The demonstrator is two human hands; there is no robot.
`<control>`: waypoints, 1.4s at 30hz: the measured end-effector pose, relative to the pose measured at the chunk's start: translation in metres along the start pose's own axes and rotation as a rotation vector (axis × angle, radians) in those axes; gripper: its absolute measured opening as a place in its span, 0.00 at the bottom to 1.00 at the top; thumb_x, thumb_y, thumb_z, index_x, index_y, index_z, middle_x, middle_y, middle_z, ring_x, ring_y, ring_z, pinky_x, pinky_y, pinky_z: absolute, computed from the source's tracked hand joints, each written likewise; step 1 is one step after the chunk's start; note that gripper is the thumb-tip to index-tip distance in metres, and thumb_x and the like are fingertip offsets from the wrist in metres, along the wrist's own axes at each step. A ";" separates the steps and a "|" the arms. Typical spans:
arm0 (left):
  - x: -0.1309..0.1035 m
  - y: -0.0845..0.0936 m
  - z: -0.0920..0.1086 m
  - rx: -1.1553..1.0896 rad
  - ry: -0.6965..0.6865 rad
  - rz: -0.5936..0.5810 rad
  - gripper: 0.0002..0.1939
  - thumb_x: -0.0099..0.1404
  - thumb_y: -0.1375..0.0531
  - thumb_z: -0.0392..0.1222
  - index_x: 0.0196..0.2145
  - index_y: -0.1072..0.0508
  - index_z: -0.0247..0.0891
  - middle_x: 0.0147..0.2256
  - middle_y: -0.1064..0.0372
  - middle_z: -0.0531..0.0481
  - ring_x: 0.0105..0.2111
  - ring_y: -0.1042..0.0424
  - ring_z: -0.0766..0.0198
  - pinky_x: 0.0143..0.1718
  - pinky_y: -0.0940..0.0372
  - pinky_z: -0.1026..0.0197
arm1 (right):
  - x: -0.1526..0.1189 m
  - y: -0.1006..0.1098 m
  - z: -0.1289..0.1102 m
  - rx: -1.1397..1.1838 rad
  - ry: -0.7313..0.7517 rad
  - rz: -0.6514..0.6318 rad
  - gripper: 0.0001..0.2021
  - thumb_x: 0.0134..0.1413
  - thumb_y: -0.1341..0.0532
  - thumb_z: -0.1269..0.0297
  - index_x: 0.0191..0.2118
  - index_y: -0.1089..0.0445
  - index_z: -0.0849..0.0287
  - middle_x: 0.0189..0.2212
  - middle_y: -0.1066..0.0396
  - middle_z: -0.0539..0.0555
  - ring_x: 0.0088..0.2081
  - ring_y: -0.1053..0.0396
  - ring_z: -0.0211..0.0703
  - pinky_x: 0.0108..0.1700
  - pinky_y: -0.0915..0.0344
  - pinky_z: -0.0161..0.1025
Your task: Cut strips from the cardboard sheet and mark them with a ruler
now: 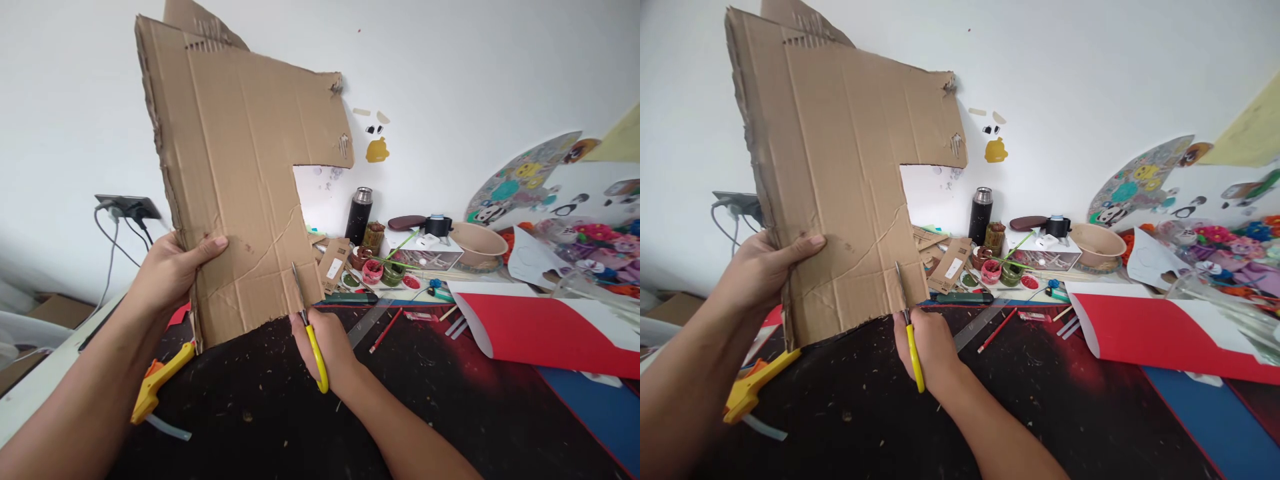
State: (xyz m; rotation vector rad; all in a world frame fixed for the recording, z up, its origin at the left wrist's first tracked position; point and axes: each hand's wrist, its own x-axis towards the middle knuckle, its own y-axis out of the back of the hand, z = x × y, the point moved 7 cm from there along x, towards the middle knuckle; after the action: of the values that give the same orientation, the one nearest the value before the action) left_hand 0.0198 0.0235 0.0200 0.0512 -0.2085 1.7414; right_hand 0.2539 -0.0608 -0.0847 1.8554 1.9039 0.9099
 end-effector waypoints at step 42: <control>-0.004 -0.002 0.004 -0.004 0.029 0.028 0.26 0.34 0.17 0.43 0.32 0.17 0.36 0.27 0.18 0.50 0.22 0.22 0.60 0.25 0.22 0.62 | 0.001 0.001 0.008 0.223 -0.057 -0.118 0.22 0.60 0.27 0.42 0.45 0.22 0.58 0.30 0.18 0.54 0.33 0.17 0.47 0.35 0.30 0.35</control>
State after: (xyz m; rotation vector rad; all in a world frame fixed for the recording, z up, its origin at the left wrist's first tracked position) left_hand 0.0217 0.0192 0.0239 0.0207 -0.1923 1.7680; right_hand 0.2598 -0.0587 -0.0896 1.8434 2.1272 0.6220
